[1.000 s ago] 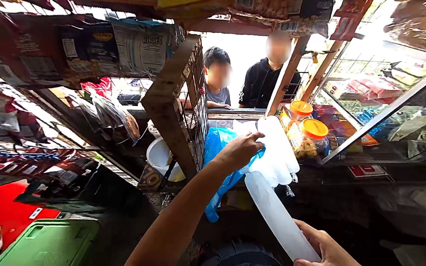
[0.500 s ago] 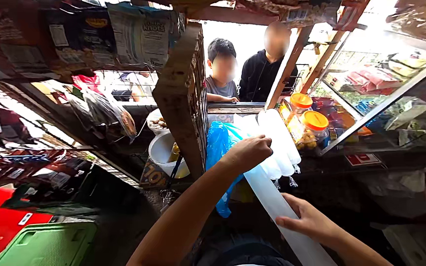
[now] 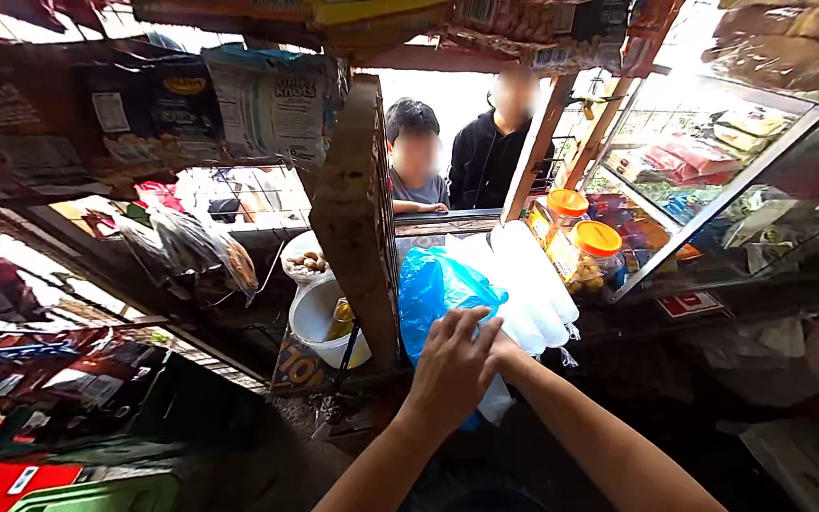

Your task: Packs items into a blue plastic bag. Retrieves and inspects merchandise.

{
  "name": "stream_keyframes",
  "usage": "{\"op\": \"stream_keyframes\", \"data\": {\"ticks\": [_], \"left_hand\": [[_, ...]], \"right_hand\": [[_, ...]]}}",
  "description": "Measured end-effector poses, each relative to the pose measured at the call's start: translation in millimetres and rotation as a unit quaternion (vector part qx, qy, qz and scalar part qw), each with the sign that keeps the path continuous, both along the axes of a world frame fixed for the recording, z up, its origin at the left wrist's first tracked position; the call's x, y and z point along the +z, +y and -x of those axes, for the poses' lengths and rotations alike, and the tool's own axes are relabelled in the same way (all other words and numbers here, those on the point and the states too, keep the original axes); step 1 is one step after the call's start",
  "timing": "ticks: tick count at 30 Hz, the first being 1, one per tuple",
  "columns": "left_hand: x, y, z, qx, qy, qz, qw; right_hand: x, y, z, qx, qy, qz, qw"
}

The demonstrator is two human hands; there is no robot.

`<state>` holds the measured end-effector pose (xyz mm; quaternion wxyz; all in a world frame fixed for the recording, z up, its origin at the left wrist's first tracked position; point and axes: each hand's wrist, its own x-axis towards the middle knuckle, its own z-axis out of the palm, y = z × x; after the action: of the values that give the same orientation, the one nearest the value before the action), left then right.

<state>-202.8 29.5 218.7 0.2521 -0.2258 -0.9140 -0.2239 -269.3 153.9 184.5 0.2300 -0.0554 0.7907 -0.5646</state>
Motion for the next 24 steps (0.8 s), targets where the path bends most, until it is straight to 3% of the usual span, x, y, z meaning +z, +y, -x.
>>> {"op": "stream_keyframes", "data": {"ticks": [4,7,9,11,13,16,20,24], "left_hand": [[-36,-17,-39,0.102,-0.003,-0.022,0.995],[-57,-17,-53,0.137,-0.006,-0.014,0.99],[-64,-15,-58,0.15,-0.007,-0.024,0.988],[-66,-15,-61,0.154,-0.012,-0.049,0.987],[-64,-19,-63,0.149,-0.019,-0.076,0.986],[-64,-26,-70,0.139,-0.021,-0.123,0.982],[-66,-32,-80,0.131,-0.023,-0.18,0.975],[-70,-28,-86,0.121,0.007,-0.193,0.974]], "right_hand": [[19,-7,12,0.018,-0.026,-0.072,0.997],[14,-10,18,0.09,0.045,-0.151,0.983],[16,-14,16,0.163,0.112,-0.233,0.952],[28,-19,13,0.218,0.099,-0.322,0.916],[39,-13,2,0.196,0.095,-0.298,0.93],[22,23,-21,0.137,0.279,-0.186,0.932],[-6,75,-40,0.016,0.492,-0.285,0.823],[-51,89,-47,0.024,0.549,-0.357,0.755]]}}
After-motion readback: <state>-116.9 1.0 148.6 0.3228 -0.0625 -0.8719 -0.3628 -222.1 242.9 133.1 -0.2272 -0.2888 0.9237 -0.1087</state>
